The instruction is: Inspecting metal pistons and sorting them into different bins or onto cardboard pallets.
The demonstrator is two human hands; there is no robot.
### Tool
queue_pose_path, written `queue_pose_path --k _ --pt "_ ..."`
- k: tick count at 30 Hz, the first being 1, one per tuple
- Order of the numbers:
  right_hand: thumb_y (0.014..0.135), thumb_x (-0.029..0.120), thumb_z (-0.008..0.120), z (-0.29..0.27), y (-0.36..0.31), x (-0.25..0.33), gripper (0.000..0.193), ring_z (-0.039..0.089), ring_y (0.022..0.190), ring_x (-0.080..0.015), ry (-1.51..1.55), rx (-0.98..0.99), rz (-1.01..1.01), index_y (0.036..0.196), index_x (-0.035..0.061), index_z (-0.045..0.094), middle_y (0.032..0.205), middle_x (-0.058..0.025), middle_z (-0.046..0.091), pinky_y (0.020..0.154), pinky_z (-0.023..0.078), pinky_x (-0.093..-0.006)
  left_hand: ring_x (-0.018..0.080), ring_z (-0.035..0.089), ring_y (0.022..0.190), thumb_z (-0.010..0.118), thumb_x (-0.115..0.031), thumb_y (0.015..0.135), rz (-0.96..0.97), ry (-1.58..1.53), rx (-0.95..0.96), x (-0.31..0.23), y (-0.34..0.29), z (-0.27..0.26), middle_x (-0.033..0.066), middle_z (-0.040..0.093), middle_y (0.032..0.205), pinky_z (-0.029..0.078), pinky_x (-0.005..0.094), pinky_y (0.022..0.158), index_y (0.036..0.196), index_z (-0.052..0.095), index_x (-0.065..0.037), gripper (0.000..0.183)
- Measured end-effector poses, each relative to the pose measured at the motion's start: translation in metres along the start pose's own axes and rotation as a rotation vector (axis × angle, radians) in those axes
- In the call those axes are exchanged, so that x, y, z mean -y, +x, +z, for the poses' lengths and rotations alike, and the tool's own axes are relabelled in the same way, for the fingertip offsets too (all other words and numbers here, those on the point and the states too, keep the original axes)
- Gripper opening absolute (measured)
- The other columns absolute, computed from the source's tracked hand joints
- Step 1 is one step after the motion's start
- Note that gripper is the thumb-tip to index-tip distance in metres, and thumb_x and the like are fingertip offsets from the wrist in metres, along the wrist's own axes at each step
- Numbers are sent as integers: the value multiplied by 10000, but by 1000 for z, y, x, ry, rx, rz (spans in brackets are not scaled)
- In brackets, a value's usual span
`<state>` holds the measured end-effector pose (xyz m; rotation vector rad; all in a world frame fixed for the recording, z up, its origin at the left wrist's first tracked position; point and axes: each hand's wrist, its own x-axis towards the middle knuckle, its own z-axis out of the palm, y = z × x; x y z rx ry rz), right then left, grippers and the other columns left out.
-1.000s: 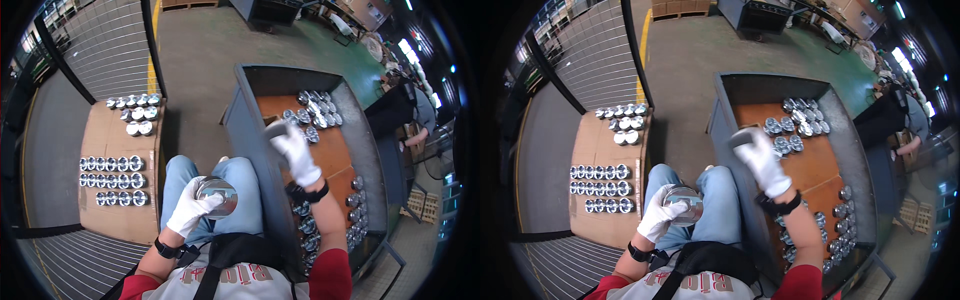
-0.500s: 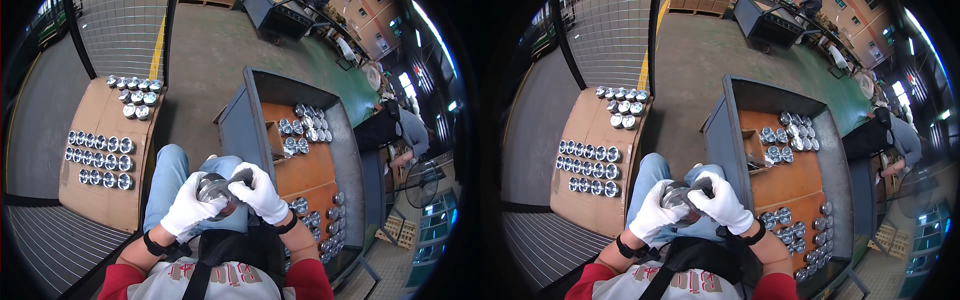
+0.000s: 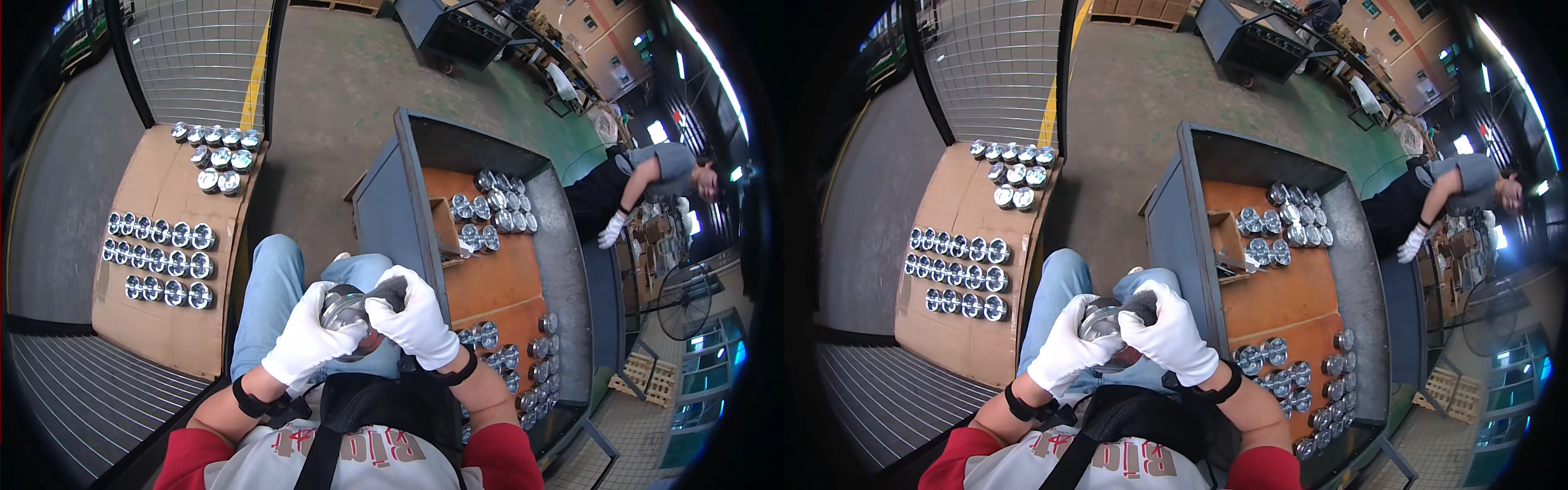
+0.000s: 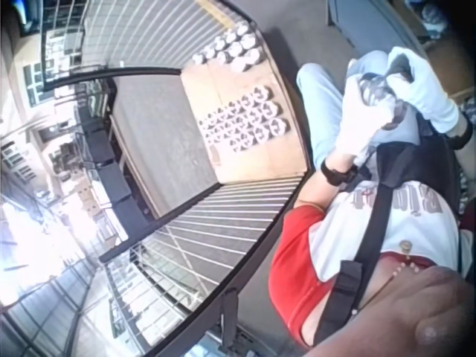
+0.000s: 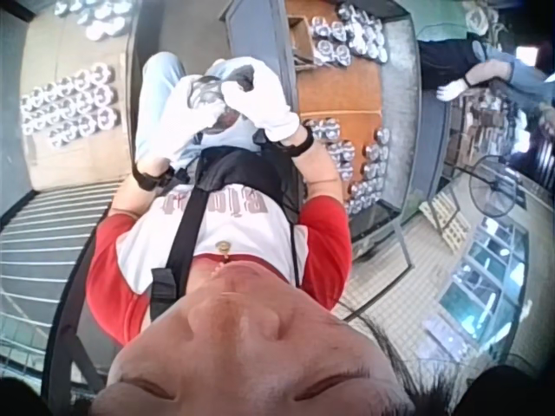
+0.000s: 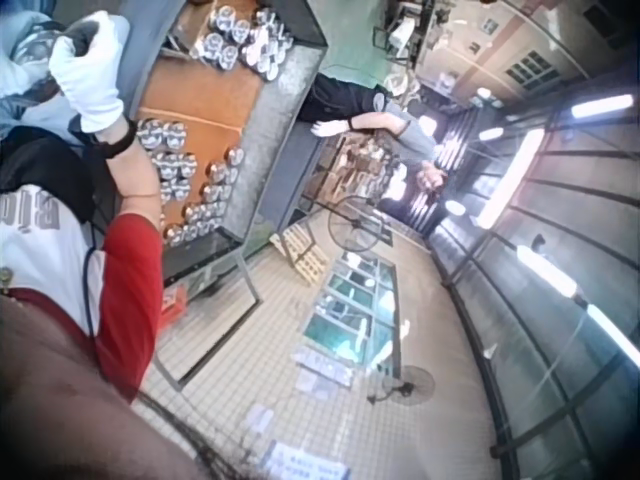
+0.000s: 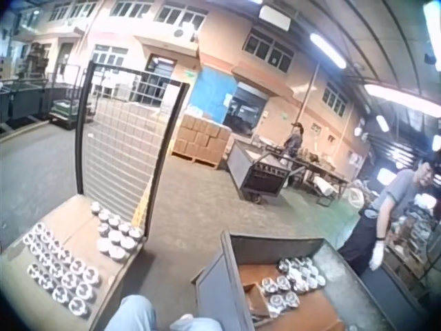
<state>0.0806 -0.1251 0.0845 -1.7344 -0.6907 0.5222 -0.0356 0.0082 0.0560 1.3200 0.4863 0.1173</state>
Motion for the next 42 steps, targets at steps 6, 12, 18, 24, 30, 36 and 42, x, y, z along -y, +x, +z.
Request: queue_pose_path --k 6,12,18,24,30,36,42 --pt "806 26 706 1 -1 -6 114 601 722 -72 20 -19 12 852 16 602 761 -44 649 651 509 -270 97 615 890 781 -86 728 -31 3 9 3 3 2 48 642 995 521 260 794 1146 541 -13 487" --pt "805 26 707 4 0 -9 112 612 720 -87 45 -25 -30 858 17 609 766 -59 656 654 514 -278 100 617 892 783 -82 735 0 5 33 6 5 -1 47 641 996 523 266 798 1148 541 -14 483" --pt "803 32 716 4 -1 -17 120 631 727 -112 55 -33 5 882 21 626 775 -72 662 674 525 -289 103 622 905 802 -81 733 -15 -17 31 7 5 1 49 645 1004 521 267 812 1147 545 -19 492" --pt "855 47 688 -26 14 18 140 595 718 -82 -2 -115 41 965 28 605 883 0 644 640 505 -255 134 652 949 810 -94 774 -175 -324 145 -3 9 -8 51 660 1043 528 274 851 1202 538 -27 512" --pt "986 115 549 -112 55 -14 256 621 1030 -190 207 -658 -325 1219 14 586 1178 -107 628 903 515 -335 169 697 960 754 -60 821 -235 -739 311 -5 10 -18 111 681 1111 586 278 822 1256 527 -6 494" --pt "909 188 610 -145 102 -107 293 643 935 -370 -1230 -667 -318 1150 22 624 995 -194 649 873 511 -448 186 701 994 735 -51 835 -204 -836 332 -4 4 -20 128 678 1139 595 290 832 1267 522 -7 484" --pt "941 367 558 -173 102 -177 388 677 804 -403 -1205 -183 120 1054 19 686 923 -228 710 781 524 -500 197 700 1002 754 -81 844 -229 -826 285 -5 6 -23 131 665 1160 602 311 839 1289 505 -6 515"
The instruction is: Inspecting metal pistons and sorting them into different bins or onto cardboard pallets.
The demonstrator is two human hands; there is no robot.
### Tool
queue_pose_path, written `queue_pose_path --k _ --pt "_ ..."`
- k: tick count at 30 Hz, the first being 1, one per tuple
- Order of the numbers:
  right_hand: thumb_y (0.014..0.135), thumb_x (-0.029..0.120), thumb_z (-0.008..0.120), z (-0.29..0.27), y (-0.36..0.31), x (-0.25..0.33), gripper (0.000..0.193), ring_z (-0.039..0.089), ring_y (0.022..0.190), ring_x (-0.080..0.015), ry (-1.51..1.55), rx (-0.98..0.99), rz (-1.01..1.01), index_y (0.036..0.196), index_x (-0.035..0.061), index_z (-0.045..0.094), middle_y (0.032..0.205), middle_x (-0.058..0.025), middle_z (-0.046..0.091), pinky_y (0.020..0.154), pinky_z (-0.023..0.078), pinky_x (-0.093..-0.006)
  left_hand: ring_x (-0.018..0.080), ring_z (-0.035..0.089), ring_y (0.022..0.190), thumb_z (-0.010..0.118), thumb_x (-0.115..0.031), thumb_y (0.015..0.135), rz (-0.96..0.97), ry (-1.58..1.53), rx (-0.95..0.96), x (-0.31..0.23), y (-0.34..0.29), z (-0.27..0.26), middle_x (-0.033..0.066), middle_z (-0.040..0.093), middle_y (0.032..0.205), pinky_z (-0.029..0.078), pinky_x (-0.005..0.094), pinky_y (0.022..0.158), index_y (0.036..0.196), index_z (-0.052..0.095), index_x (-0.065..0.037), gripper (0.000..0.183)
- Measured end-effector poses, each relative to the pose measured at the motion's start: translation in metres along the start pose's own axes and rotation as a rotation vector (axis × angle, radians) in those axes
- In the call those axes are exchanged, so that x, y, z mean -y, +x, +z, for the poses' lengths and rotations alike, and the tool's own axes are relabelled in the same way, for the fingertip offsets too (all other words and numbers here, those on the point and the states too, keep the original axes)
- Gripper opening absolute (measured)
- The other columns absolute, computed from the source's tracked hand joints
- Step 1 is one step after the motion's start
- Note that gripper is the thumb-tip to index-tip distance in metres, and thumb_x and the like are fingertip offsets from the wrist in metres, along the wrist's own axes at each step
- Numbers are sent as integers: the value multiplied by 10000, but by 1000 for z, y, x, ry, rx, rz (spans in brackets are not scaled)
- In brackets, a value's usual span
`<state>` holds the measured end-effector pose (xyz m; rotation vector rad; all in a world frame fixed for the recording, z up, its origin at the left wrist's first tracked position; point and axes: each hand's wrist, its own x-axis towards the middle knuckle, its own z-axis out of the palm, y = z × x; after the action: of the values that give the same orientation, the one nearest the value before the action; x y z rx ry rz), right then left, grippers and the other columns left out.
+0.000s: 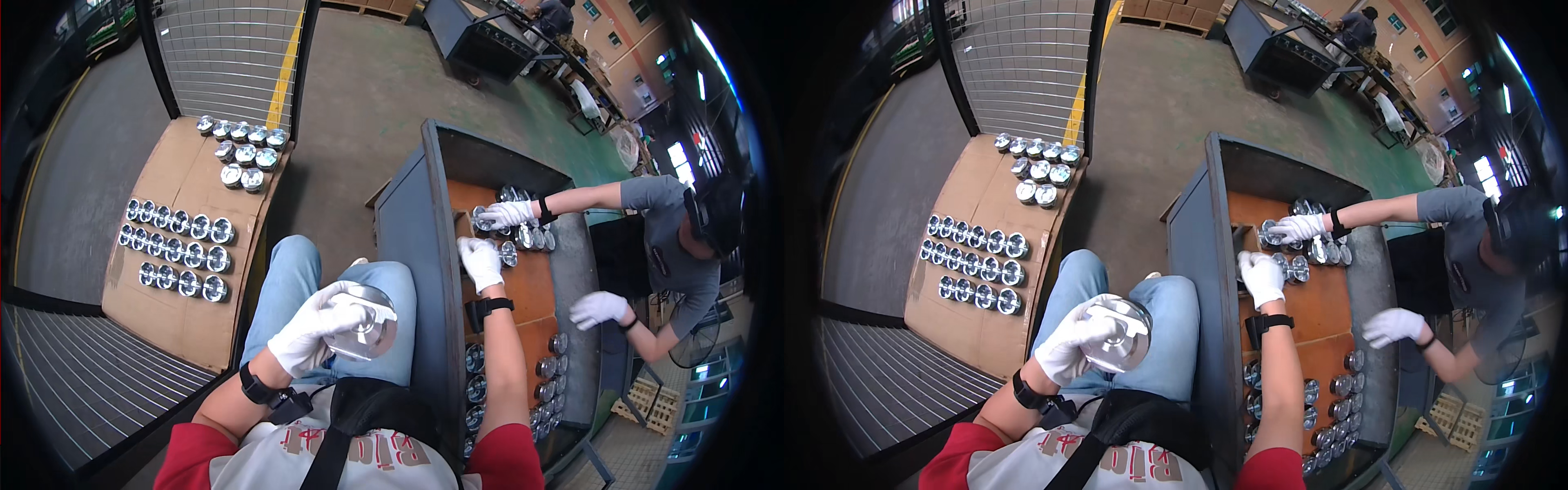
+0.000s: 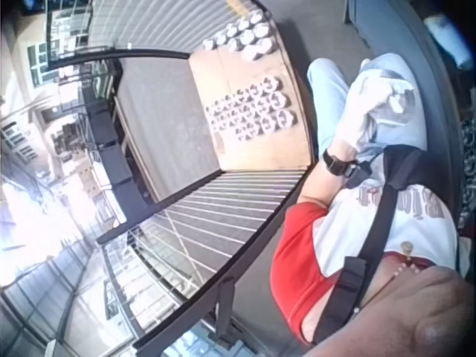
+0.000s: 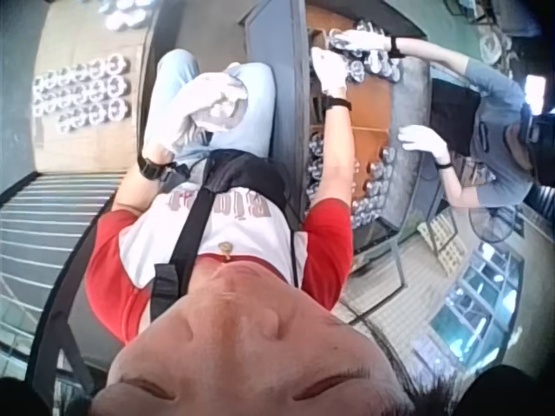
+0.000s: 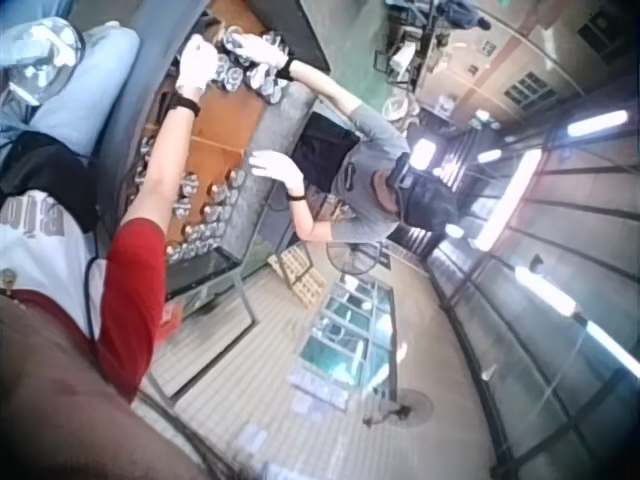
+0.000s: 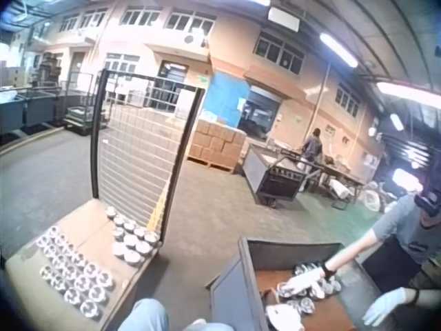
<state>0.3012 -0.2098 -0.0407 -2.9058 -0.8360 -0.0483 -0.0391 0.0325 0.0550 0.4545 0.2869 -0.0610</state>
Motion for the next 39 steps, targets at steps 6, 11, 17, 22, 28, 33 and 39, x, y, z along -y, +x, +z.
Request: queue_pose_path --k 6,11,17,22,28,33,39 --pt "979 246 607 -61 -25 67 220 655 710 -214 542 -506 21 982 33 661 795 -97 687 658 517 -363 218 653 1115 440 -585 1008 -36 -318 57 -2 8 -8 122 628 1258 540 389 961 1414 431 -57 665" --pt "1024 270 562 -124 -108 143 376 628 641 -105 1423 450 -59 1321 48 503 1011 -96 655 501 496 -214 222 635 1147 447 -491 1036 -14 -322 62 2 14 -7 97 623 1278 521 400 974 1437 421 -89 569" --pt "854 315 809 -107 -137 189 559 656 779 -131 1577 761 126 1220 -20 552 918 -53 653 670 540 -271 208 636 1129 463 -428 1043 107 -184 60 9 21 -10 86 631 1267 519 395 973 1393 475 -75 497" --pt "781 283 843 -105 -140 210 482 655 727 -204 1108 41 -312 1107 5 623 927 -86 678 645 526 -329 279 635 1118 437 -516 1032 324 193 -100 10 19 -2 112 555 1321 546 503 934 1373 474 -122 522" --pt "709 349 874 -142 -151 213 517 648 794 -266 724 -229 -772 1084 49 681 897 -95 657 692 523 -369 429 600 1149 403 -639 987 -27 -509 110 -5 23 4 149 583 1302 566 631 850 1293 539 -153 590" --pt "756 137 809 -142 -150 192 486 586 723 -166 757 -336 -660 1172 28 584 1036 -108 593 655 508 -296 513 503 1227 398 -551 1016 -128 -870 359 -1 19 -6 190 545 1335 557 708 776 1249 579 -121 521" --pt "755 185 853 -121 -159 188 519 621 675 -205 856 -307 -564 1188 26 616 1042 -126 620 620 536 -314 543 540 1151 370 -489 1046 -48 -832 542 7 23 -12 198 547 1285 599 645 683 1296 568 -135 477"
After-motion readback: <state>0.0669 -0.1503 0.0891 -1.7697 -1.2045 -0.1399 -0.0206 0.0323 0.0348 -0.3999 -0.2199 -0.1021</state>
